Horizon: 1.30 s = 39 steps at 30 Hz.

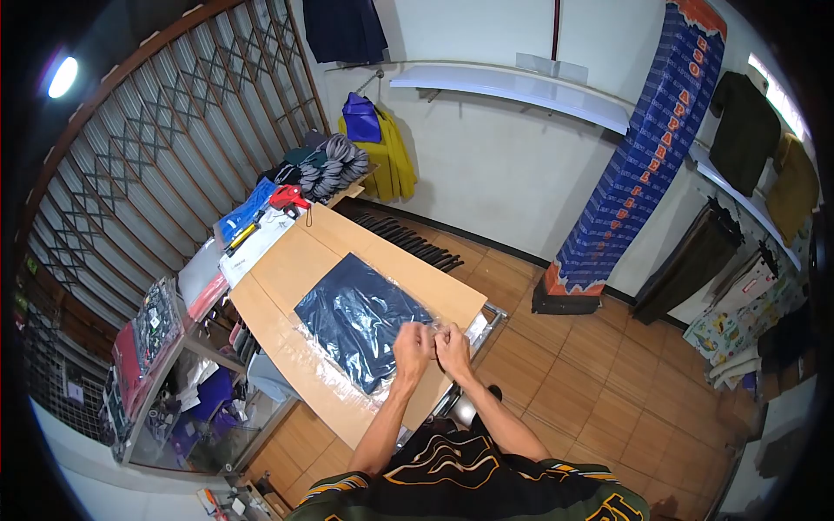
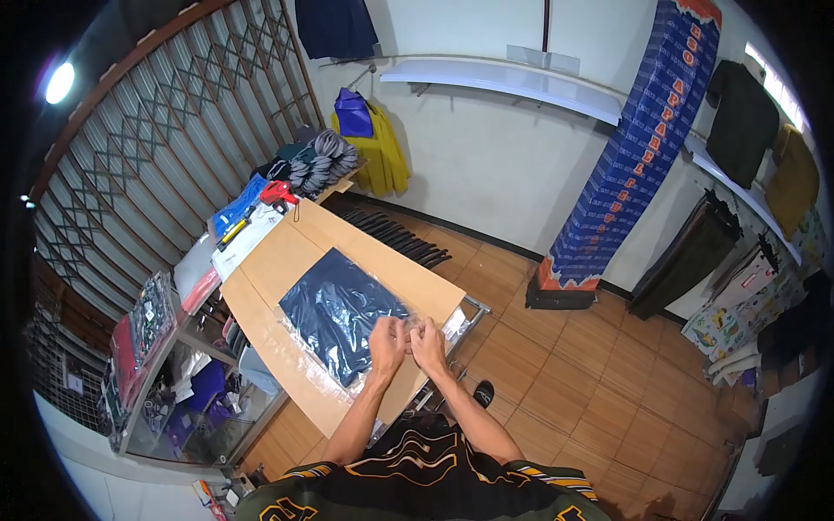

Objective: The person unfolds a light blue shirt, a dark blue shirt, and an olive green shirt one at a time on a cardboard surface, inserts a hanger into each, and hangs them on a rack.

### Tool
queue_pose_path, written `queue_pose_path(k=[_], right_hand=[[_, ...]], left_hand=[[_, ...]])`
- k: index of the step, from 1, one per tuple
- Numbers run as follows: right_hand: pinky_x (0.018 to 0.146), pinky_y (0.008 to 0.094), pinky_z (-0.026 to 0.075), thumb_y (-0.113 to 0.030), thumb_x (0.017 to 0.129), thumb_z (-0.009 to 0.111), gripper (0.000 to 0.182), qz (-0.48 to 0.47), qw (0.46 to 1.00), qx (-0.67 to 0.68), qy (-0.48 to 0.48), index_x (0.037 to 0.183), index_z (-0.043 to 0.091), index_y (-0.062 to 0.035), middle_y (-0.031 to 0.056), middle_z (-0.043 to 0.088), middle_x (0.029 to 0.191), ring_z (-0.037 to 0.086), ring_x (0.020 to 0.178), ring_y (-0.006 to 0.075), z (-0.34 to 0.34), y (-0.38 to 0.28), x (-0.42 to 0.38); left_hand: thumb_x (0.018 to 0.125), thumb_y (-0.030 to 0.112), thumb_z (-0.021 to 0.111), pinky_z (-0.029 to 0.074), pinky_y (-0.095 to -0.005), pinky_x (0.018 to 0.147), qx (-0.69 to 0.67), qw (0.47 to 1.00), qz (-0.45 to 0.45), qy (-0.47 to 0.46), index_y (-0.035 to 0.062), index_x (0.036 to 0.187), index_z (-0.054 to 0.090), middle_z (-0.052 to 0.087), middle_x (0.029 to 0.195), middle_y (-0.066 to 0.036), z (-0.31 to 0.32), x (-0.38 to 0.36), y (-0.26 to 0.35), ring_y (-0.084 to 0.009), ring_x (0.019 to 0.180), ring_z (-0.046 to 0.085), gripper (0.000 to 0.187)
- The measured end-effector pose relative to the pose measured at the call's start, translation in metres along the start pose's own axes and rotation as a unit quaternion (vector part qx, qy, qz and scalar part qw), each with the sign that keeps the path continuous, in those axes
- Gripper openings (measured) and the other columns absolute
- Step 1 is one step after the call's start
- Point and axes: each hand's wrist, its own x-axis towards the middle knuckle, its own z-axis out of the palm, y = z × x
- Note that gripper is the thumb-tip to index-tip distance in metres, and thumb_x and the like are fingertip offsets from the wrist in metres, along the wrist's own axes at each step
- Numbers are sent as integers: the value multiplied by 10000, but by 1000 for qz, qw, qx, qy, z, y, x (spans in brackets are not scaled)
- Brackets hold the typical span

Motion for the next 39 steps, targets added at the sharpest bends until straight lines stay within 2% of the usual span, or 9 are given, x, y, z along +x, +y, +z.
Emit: queue_pose_path(k=[3, 6, 9, 13, 20, 28, 31, 35, 39], right_hand=[[557, 399, 616, -107, 975, 582, 159, 26, 993, 111, -25, 935, 564, 46, 185, 704, 731, 751, 694, 272, 9, 14, -1], [558, 381, 600, -87, 973, 574, 125, 23, 992, 118, -30, 936, 564, 32, 157, 695, 744, 747, 681, 251, 7, 14, -1], [567, 352, 577, -65, 931, 622, 106, -1, 999, 9, -37, 944, 558, 19, 140, 699, 779, 736, 674, 219, -8, -13, -6], [586, 330, 555, -43, 853, 704, 209, -66, 997, 43, -12, 975, 542, 9, 116, 694, 764, 708, 650, 185, 6, 7, -7], [597, 303, 538, -18, 824, 713, 297, -54, 998, 33, -19, 1043, 514, 11, 85, 680, 786, 659, 637, 136, 5, 12, -8], [604, 308, 544, -78, 815, 771, 413, -74, 996, 39, -34, 1132, 527, 25, 94, 706, 783, 686, 633, 154, 3, 3, -11], [597, 312, 541, -114, 810, 797, 470, -99, 994, 24, -39, 1173, 532, 24, 91, 714, 749, 699, 631, 165, 3, 2, -14], [588, 314, 531, -125, 807, 797, 487, -105, 993, 7, -58, 1192, 532, 13, 82, 710, 712, 696, 617, 171, 1, 1, -15], [580, 324, 521, -107, 804, 776, 475, -104, 994, 4, -43, 1194, 531, 10, 87, 708, 705, 689, 599, 178, 4, 8, -15]], left_hand=[[967, 109, 663, 517, -428, 664, 39, 998, -41, -10, -15, 938, 665, 644, 865, -179, -19, 14, -4, -322, 720, 644, 128], [953, 101, 686, 533, -411, 681, 30, 999, 8, -45, -10, 1002, 671, 663, 902, -177, -24, 6, 0, -322, 755, 666, 122], [936, 98, 710, 550, -394, 705, 9, 995, 6, -98, 0, 1065, 670, 671, 910, -173, -31, -8, 9, -324, 787, 684, 167], [915, 37, 706, 567, -392, 701, -4, 992, -19, -124, -4, 1115, 652, 698, 898, -166, -41, -18, 12, -318, 765, 703, 211], [915, -29, 676, 542, -306, 633, 9, 1000, -20, 21, -6, 1151, 634, 709, 856, -88, -72, 12, 16, -171, 721, 673, 241], [855, 47, 750, 560, -362, 691, 77, 994, 1, -80, 23, 1213, 632, 717, 896, -136, -77, -23, 13, -265, 755, 704, 378], [863, 18, 721, 572, -397, 730, 70, 990, -47, -111, 33, 1215, 634, 729, 949, -151, -79, -44, 7, -294, 825, 726, 363], [875, 22, 714, 571, -337, 662, 54, 994, -49, -81, 6, 1163, 656, 727, 855, -132, -87, -47, -10, -227, 714, 714, 294], [904, -43, 689, 544, -280, 632, 35, 997, -27, 61, -6, 1155, 648, 728, 855, -92, -115, -15, 14, -140, 697, 667, 257]])
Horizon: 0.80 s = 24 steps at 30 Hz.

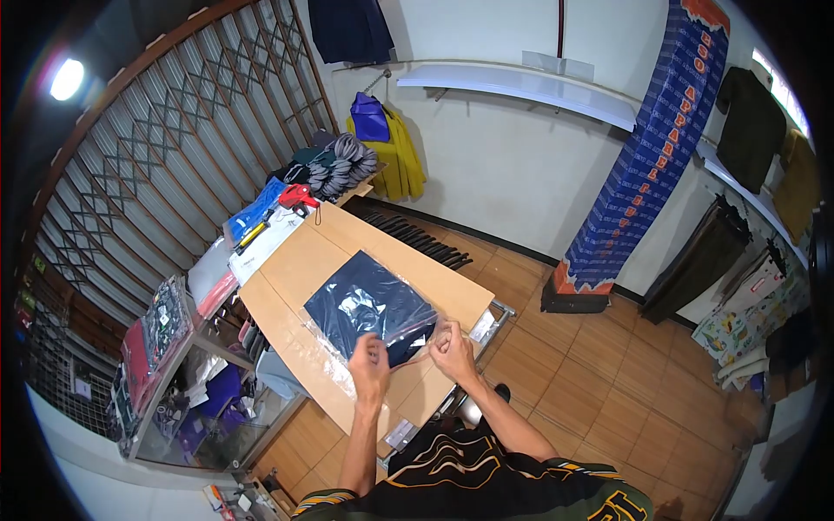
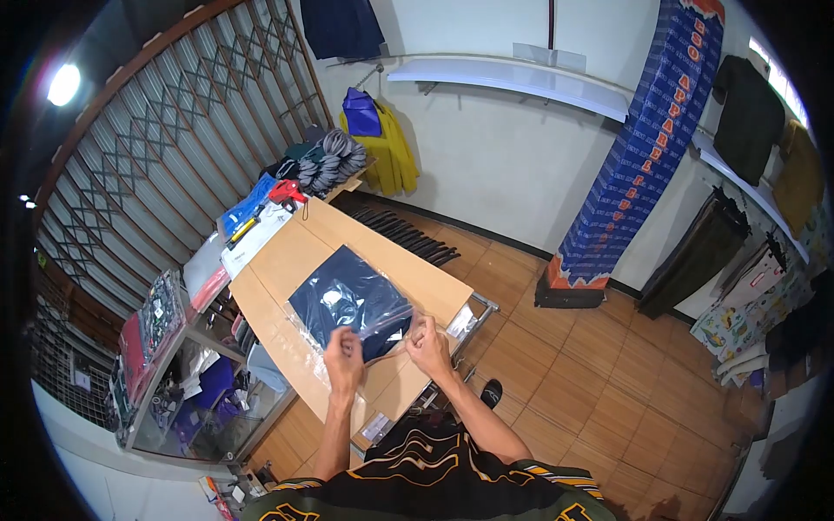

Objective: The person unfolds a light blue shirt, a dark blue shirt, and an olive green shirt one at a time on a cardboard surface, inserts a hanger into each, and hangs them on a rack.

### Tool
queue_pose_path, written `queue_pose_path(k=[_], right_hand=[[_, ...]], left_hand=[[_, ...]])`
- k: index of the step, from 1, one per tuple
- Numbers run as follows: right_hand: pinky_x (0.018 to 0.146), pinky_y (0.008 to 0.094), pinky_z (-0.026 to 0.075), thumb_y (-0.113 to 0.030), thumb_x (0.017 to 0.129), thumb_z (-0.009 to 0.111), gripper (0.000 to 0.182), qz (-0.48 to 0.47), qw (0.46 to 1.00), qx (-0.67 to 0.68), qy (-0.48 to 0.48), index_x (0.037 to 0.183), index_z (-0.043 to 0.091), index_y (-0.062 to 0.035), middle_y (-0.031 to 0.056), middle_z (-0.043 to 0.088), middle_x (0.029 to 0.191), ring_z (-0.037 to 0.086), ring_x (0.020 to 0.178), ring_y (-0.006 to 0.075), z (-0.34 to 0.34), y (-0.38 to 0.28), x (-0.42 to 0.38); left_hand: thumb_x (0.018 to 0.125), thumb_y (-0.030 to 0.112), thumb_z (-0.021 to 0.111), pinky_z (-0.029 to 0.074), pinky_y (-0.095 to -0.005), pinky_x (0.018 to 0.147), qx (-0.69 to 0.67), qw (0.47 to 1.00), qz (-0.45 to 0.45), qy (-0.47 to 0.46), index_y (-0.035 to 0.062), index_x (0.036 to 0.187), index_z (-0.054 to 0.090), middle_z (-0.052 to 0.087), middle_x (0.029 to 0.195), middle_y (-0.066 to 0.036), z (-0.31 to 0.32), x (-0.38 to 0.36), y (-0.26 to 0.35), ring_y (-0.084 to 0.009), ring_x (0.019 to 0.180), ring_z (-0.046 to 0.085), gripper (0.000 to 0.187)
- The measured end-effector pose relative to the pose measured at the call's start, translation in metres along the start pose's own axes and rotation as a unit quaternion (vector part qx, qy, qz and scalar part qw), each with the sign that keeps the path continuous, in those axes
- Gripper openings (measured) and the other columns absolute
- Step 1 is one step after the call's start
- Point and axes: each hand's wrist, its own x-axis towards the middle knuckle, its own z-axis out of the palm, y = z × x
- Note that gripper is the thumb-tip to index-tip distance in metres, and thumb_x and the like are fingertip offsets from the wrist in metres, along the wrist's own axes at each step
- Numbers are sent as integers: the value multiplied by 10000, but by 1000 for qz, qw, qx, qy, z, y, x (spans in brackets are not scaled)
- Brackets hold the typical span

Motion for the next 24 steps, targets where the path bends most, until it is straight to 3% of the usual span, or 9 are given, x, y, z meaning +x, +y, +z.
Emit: queue_pose_path(k=[3, 6, 8, 13, 16, 17, 24], right_hand=[[576, 328, 519, -93, 805, 762, 462, 1, 1000, -2, 4, 1191, 531, 13, 88, 701, 694, 685, 591, 179, 0, -2, -1], [578, 328, 520, -91, 807, 763, 451, 5, 1000, -4, 1, 1182, 535, 13, 88, 698, 689, 682, 584, 177, -1, -3, -1], [578, 330, 519, -88, 810, 762, 442, 1, 1000, 1, 9, 1176, 537, 14, 87, 696, 685, 679, 579, 177, 0, -4, -1], [586, 341, 527, -76, 823, 754, 428, 5, 1000, 3, 11, 1178, 532, 13, 92, 696, 690, 687, 590, 196, -2, -7, -1], [614, 366, 552, -63, 837, 744, 440, 24, 1000, -8, -12, 1205, 514, 11, 115, 712, 725, 721, 632, 239, -5, -11, -1], [611, 368, 550, -61, 837, 742, 439, 26, 1000, -7, -14, 1204, 513, 12, 116, 711, 723, 718, 629, 238, -6, -13, -1], [601, 375, 543, -60, 836, 757, 449, 16, 1000, -16, 0, 1201, 507, 17, 121, 709, 727, 708, 618, 236, -1, -4, -2]], left_hand=[[886, -30, 724, 533, -290, 649, -25, 999, -22, 35, 6, 1171, 647, 726, 873, -81, -16, 15, 10, -151, 724, 661, 297], [876, -26, 729, 556, -346, 668, 22, 1000, 16, -16, 9, 1201, 633, 729, 911, -111, -16, 4, 8, -196, 757, 688, 341], [841, 4, 752, 562, -355, 728, 49, 996, 1, -74, 15, 1233, 633, 718, 960, -129, -15, -14, 13, -227, 811, 680, 410], [848, -13, 729, 568, -352, 710, 35, 988, -38, -146, 16, 1240, 632, 726, 891, -112, -17, -47, -7, -232, 767, 700, 405], [854, -47, 703, 569, -326, 676, 19, 991, -57, -118, 17, 1238, 632, 727, 861, -98, -26, -39, -14, -205, 739, 707, 395], [865, -75, 681, 537, -259, 637, 11, 996, -35, -80, 3, 1232, 620, 711, 829, -75, -29, -31, -11, -108, 721, 668, 380], [860, -68, 743, 563, -282, 655, 7, 991, 55, 122, -3, 1101, 684, 734, 859, -107, -64, 38, 25, -161, 732, 700, 257]])
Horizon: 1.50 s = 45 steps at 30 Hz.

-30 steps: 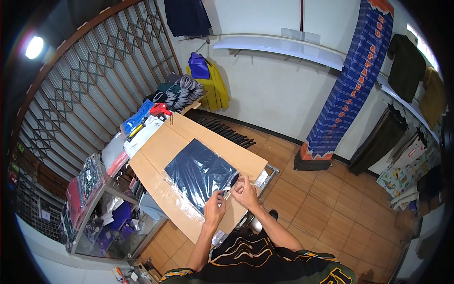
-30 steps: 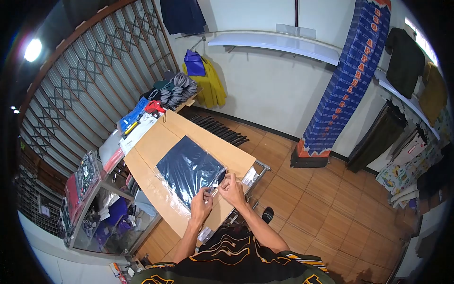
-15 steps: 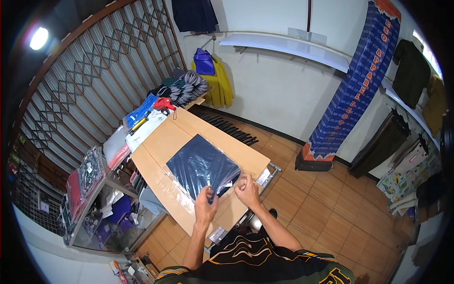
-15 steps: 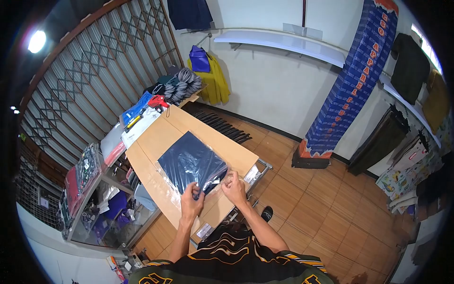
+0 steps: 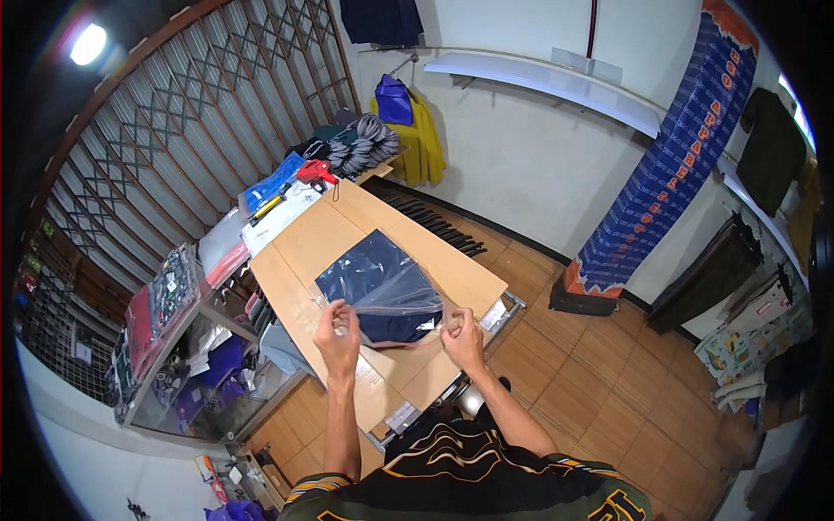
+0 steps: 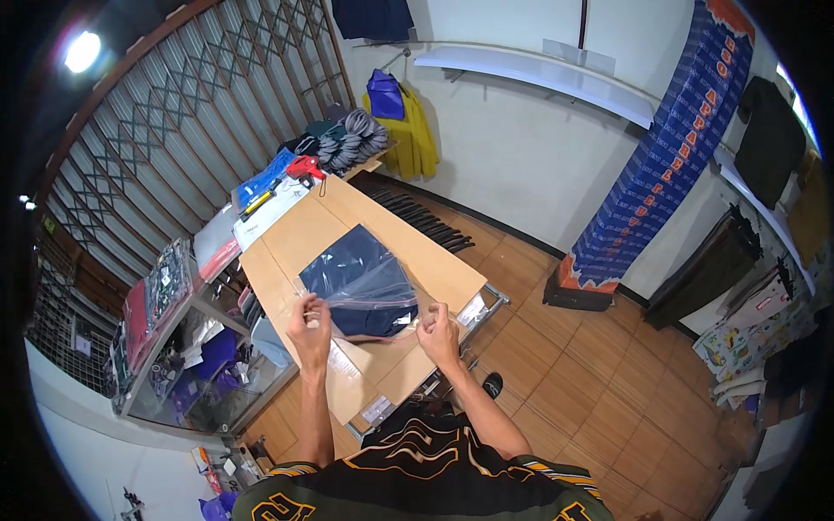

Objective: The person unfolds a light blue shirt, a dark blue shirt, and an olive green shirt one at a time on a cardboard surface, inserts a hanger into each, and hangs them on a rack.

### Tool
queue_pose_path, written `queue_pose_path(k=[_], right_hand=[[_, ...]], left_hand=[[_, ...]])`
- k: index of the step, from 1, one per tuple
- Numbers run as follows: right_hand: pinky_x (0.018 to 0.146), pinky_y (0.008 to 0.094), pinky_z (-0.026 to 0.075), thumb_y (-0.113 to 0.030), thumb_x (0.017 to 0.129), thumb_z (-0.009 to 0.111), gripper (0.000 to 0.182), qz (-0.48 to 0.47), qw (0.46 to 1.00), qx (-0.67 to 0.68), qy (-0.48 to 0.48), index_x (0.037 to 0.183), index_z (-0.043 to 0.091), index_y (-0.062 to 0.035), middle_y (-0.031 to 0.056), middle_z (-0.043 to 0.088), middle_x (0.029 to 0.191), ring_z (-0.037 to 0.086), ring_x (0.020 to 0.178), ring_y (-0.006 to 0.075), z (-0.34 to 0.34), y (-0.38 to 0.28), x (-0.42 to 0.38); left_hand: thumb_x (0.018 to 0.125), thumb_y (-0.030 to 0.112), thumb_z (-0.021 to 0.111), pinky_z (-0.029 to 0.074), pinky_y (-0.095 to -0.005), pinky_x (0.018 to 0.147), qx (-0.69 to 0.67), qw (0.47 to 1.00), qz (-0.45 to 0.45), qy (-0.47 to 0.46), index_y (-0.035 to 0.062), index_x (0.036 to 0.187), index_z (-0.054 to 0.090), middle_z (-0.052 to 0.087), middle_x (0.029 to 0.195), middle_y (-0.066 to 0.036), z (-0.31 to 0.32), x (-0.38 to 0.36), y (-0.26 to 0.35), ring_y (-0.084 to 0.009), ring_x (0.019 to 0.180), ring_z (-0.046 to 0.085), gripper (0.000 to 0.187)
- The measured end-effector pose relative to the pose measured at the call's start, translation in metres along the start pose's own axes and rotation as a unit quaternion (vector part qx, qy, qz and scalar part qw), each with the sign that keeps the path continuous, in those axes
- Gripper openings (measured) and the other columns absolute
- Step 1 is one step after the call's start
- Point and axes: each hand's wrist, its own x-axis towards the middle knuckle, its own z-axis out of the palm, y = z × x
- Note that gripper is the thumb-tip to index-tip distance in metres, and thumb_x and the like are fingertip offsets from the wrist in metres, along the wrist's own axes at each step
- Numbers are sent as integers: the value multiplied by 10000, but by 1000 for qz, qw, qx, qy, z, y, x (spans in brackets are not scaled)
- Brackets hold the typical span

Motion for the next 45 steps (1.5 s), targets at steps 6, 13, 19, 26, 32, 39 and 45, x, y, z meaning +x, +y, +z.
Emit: queue_pose_path(k=[6, 13, 19, 26, 32, 39, 45], right_hand=[[589, 367, 535, -88, 843, 775, 321, 17, 999, 16, 43, 1063, 564, 9, 117, 687, 699, 694, 610, 235, 1, -6, -4], [663, 374, 561, -176, 808, 790, 194, -108, 990, -86, -32, 903, 711, -26, 118, 709, 876, 704, 739, 281, 8, -9, -19], [848, 455, 601, -152, 814, 709, 385, -170, 962, -162, -136, 1194, 729, -91, 221, 578, 1413, 699, 1009, 407, 23, -32, -28], [795, 566, 570, -97, 851, 658, 357, -148, 942, -216, -210, 1208, 687, -84, 272, 479, 1504, 712, 850, 453, 41, -32, -17], [677, 555, 563, -101, 895, 646, 166, -198, 938, -238, -158, 1052, 666, -51, 237, 535, 1422, 710, 778, 430, 49, -15, -20], [649, 535, 554, -128, 877, 695, 150, -175, 934, -254, -181, 988, 682, -27, 216, 586, 1280, 696, 713, 402, -2, -33, -53], [855, 524, 553, -71, 827, 660, 279, -136, 941, -224, -216, 1093, 693, 7, 229, 599, 1255, 619, 1142, 410, -40, -62, -74]], left_hand=[[825, -35, 807, 549, -276, 696, -30, 997, 67, -23, -9, 1088, 695, 753, 932, -114, 5, 4, 15, -147, 754, 696, 287], [829, 155, 851, 534, -379, 836, -8, 994, 11, -112, 31, 1181, 676, 727, 1061, -140, 15, 1, -7, -273, 969, 689, 412], [867, 248, 820, 446, -488, 1052, 132, 982, -12, -138, 3, 1260, 624, 606, 1308, -223, 33, 17, -118, -387, 1223, 569, 502], [931, 458, 708, 336, -592, 1174, 274, 941, -105, -170, 45, 1483, 513, 402, 1599, -234, 47, 43, -221, -466, 1445, 367, 717], [952, 535, 648, 390, -668, 1096, 333, 895, -208, -209, 109, 1498, 519, 431, 1589, -182, 47, 54, -219, -478, 1403, 388, 704], [950, 521, 649, 448, -660, 1041, 364, 876, -202, -245, 76, 1371, 621, 501, 1489, -188, 49, 65, -229, -488, 1344, 428, 613], [872, 345, 764, 449, -602, 1058, 345, 900, -221, -147, 41, 1422, 544, 463, 1427, -327, 55, 62, -219, -510, 1334, 428, 665]])
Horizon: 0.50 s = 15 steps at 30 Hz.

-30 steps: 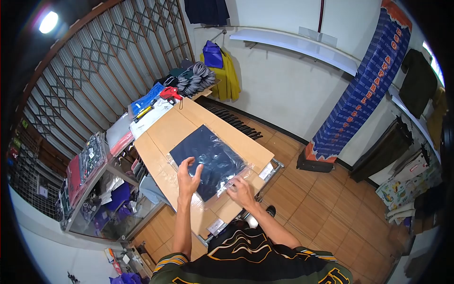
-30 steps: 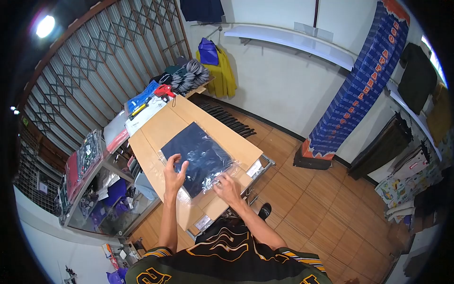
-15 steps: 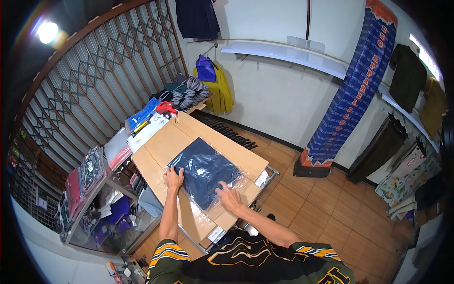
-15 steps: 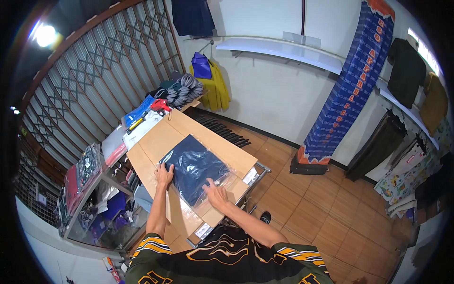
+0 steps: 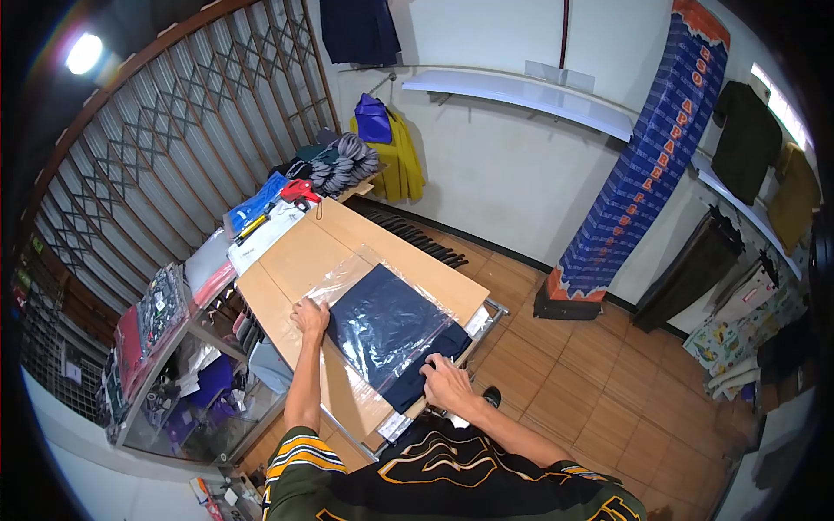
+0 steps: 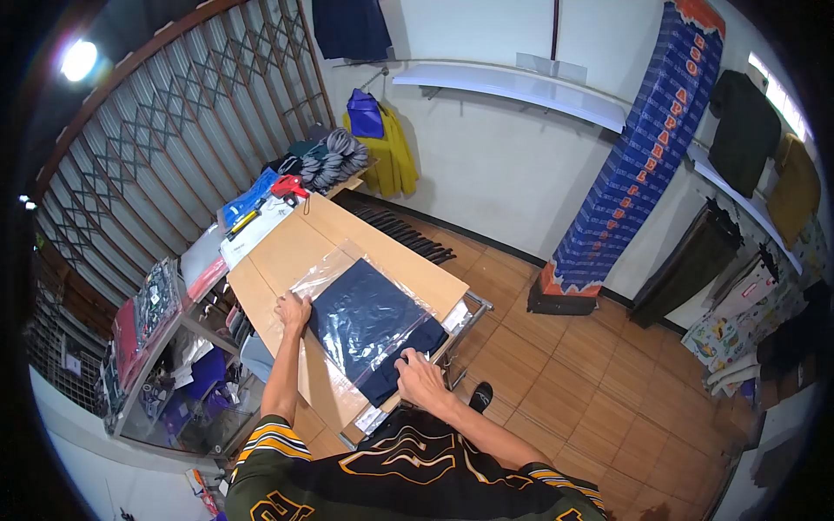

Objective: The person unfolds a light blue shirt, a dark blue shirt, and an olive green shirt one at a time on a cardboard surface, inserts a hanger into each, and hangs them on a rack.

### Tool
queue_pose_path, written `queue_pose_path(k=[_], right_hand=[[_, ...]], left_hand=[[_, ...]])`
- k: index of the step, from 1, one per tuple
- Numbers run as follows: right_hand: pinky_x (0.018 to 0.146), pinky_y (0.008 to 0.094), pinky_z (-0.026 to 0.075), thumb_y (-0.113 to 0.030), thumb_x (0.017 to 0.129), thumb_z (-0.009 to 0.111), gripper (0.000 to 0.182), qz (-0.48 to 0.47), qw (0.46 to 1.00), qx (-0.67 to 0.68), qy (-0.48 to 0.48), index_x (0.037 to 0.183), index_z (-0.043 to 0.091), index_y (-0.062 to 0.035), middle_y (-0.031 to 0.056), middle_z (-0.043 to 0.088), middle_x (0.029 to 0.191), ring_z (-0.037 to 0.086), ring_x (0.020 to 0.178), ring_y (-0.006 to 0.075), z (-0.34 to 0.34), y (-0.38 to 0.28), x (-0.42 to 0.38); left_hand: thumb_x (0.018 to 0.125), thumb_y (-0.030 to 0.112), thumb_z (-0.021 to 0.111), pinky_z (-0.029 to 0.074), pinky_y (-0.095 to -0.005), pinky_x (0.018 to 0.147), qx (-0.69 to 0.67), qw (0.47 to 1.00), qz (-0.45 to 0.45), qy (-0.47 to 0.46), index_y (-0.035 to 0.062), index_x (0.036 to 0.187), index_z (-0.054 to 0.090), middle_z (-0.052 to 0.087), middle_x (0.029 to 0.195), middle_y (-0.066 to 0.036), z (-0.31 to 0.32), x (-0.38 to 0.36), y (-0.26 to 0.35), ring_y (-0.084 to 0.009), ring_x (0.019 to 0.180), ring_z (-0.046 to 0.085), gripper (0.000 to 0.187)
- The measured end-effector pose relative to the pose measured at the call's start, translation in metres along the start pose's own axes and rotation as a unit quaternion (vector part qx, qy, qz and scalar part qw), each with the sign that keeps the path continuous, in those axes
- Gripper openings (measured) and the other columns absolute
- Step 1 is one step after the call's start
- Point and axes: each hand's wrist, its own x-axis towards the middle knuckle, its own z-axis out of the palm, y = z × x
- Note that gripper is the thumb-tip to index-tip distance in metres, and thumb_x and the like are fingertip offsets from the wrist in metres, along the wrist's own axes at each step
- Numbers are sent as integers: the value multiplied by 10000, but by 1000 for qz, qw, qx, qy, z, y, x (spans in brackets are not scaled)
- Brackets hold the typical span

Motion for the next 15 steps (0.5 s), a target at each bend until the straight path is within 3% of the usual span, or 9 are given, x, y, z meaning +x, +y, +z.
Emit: queue_pose_path(k=[3, 4, 7, 8, 10, 13, 15], right_hand=[[994, 570, 482, -73, 807, 667, 370, -51, 994, -16, 100, 1169, 689, 5, 217, 601, 1280, 551, 1239, 420, 11, 3, 1], [1132, 628, 352, -117, 842, 687, 424, -38, 996, -6, 79, 1249, 669, 1, 240, 559, 1381, 432, 1385, 441, 17, 5, 2], [1170, 684, 272, -210, 890, 714, 474, -15, 994, -36, 102, 1314, 644, -10, 264, 478, 1486, 345, 1469, 461, 30, 3, 3], [1168, 746, 200, -309, 927, 719, 573, -1, 996, -36, 76, 1412, 579, -38, 284, 377, 1572, 259, 1510, 507, 37, 7, 3], [1144, 766, 217, -317, 937, 711, 615, 9, 996, -41, 77, 1459, 535, -44, 310, 338, 1589, 257, 1491, 552, 39, 5, 0], [1143, 776, 196, -373, 958, 675, 700, 10, 996, -57, 68, 1541, 449, -59, 338, 259, 1627, 215, 1493, 585, 49, 10, -4], [1153, 772, 176, -402, 971, 647, 709, -3, 994, -69, 79, 1554, 433, -59, 346, 241, 1633, 199, 1502, 580, 54, 15, -7]], left_hand=[[842, 262, 772, 443, -578, 1066, -78, 994, 6, 78, 14, 1428, 494, 451, 1415, -354, 14, 8, -9, -503, 1351, 412, 694], [815, 209, 772, 453, -543, 1062, -95, 991, 14, 98, -5, 1441, 453, 425, 1429, -359, 15, 12, -11, -506, 1309, 464, 734], [821, 228, 781, 502, -496, 1013, -143, 975, -145, 93, -37, 1377, 544, 548, 1367, -330, 14, 23, -6, -470, 1207, 597, 660], [829, 236, 778, 517, -481, 991, -166, 971, -170, 35, -44, 1342, 580, 596, 1317, -312, 12, 33, -12, -454, 1163, 632, 616], [844, 251, 770, 548, -452, 948, -211, 949, -218, -81, -56, 1272, 652, 691, 1219, -276, 33, 77, -48, -421, 1076, 701, 540], [863, 288, 766, 565, -441, 914, -253, 940, -223, -45, -47, 1157, 726, 755, 1098, -235, 47, 95, -63, -357, 1036, 737, 447], [903, 245, 733, 563, -407, 902, -324, 932, -163, -10, -52, 1225, 700, 745, 1157, -230, 43, 91, -60, -312, 1046, 733, 440]])
